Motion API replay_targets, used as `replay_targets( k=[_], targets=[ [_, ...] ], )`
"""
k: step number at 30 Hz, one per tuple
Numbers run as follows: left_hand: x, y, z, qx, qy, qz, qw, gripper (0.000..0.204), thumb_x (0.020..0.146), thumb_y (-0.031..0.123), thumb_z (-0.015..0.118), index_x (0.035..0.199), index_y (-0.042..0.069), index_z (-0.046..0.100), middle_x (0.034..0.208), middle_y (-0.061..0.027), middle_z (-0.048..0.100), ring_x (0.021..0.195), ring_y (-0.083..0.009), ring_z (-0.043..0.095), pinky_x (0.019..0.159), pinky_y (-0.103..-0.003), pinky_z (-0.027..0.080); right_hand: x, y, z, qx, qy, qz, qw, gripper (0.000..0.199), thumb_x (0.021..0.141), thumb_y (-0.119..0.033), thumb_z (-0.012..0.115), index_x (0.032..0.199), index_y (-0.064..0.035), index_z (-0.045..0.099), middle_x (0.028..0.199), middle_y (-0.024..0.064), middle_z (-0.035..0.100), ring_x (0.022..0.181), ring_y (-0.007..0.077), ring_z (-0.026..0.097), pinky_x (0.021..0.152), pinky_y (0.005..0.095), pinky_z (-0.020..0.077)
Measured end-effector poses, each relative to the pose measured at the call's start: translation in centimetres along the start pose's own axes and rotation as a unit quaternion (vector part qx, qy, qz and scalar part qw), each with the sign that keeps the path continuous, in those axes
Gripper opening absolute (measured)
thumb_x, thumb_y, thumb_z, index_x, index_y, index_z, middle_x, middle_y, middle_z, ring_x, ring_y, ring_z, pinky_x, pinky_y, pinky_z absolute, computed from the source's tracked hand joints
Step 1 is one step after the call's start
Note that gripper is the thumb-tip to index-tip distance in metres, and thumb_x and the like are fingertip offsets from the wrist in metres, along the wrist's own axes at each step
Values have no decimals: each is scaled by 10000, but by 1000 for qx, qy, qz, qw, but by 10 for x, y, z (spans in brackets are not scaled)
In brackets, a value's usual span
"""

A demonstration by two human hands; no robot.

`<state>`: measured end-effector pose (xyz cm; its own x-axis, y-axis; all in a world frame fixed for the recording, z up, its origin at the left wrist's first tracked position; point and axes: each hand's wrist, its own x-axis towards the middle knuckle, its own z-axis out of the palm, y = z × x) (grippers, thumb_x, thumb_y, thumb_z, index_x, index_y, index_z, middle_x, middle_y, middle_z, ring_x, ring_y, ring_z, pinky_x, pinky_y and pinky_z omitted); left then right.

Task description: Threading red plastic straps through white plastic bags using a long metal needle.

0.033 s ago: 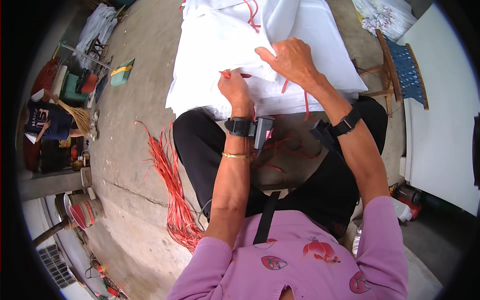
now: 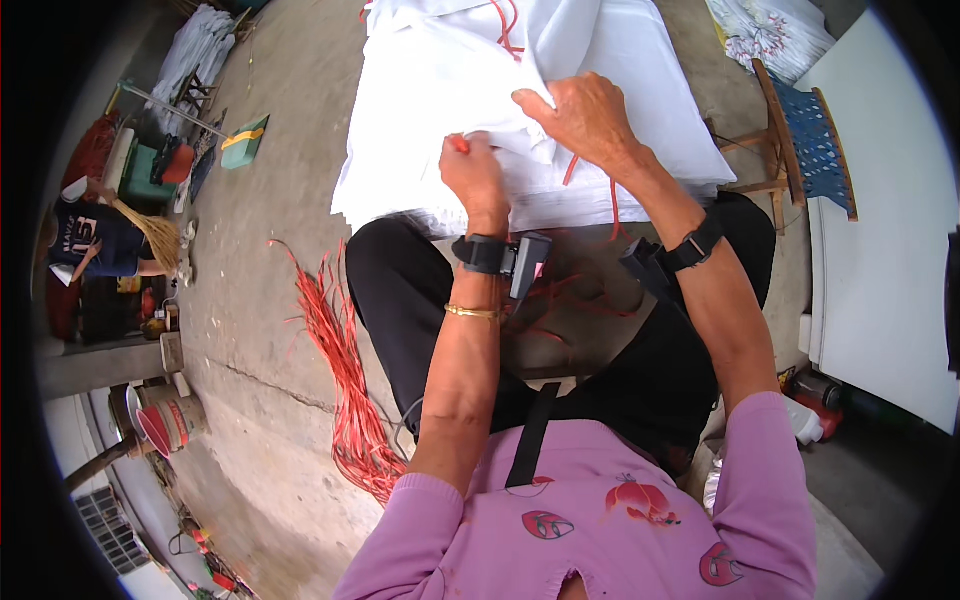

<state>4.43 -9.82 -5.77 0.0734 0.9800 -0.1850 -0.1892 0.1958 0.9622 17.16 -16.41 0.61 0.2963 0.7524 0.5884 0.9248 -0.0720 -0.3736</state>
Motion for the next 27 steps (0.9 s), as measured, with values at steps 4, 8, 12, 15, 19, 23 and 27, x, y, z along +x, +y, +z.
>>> replay_targets(
  k=[4, 8, 12, 15, 19, 23, 27],
  targets=[
    [-17, 15, 12, 311, 75, 366, 874, 117, 741, 96, 578, 703, -1, 525, 654, -163, 585, 627, -348, 575, 603, -412, 434, -1, 1, -1, 15, -41, 35, 998, 413, 784, -363, 605, 590, 1, 598, 480, 170, 528, 457, 337, 550, 486, 402, 453],
    [-7, 23, 7, 300, 20, 199, 933, 125, 756, 90, 523, 668, 4, 504, 479, -89, 516, 494, -268, 489, 591, -347, 435, 0, -4, -4, -13, -55, 21, 998, 413, 781, -357, 608, 570, -2, 593, 449, 158, 514, 419, 319, 539, 444, 396, 442],
    [-3, 8, 8, 12, 42, 98, 994, 117, 762, 35, 518, 654, 20, 476, 608, -53, 540, 588, -126, 477, 575, -293, 415, 0, -6, -7, -52, -71, -18, 996, 444, 776, -361, 607, 515, -4, 570, 411, 148, 483, 381, 295, 519, 400, 378, 418],
    [2, 3, 4, -23, 59, 12, 998, 96, 764, 8, 524, 688, 25, 466, 678, -45, 526, 610, -124, 466, 582, -278, 411, -3, -5, -9, -82, -66, -61, 993, 429, 762, -344, 577, 505, -1, 591, 399, 150, 483, 345, 255, 494, 379, 359, 409],
    [3, 1, 2, -75, 56, 40, 995, 90, 770, -2, 531, 718, 24, 463, 688, -10, 488, 606, -115, 430, 579, -262, 402, -5, -5, -9, -105, -68, -78, 989, 417, 762, -344, 581, 520, -7, 609, 403, 144, 492, 350, 250, 504, 378, 353, 412],
    [3, 2, 0, -49, 63, 94, 992, 96, 765, -10, 539, 715, 30, 467, 675, 1, 468, 601, -113, 415, 573, -262, 398, -8, -3, -6, -122, -103, -71, 985, 427, 774, -358, 573, 533, -7, 611, 422, 148, 502, 390, 269, 525, 418, 376, 429],
    [-4, 8, -1, 52, 80, 224, 970, 96, 755, -13, 544, 706, 24, 471, 638, -31, 483, 584, -127, 437, 568, -278, 410, -11, -4, -4, -88, -130, -30, 987, 455, 794, -371, 551, 533, -2, 599, 473, 187, 520, 436, 301, 537, 465, 401, 441]
  ],
)
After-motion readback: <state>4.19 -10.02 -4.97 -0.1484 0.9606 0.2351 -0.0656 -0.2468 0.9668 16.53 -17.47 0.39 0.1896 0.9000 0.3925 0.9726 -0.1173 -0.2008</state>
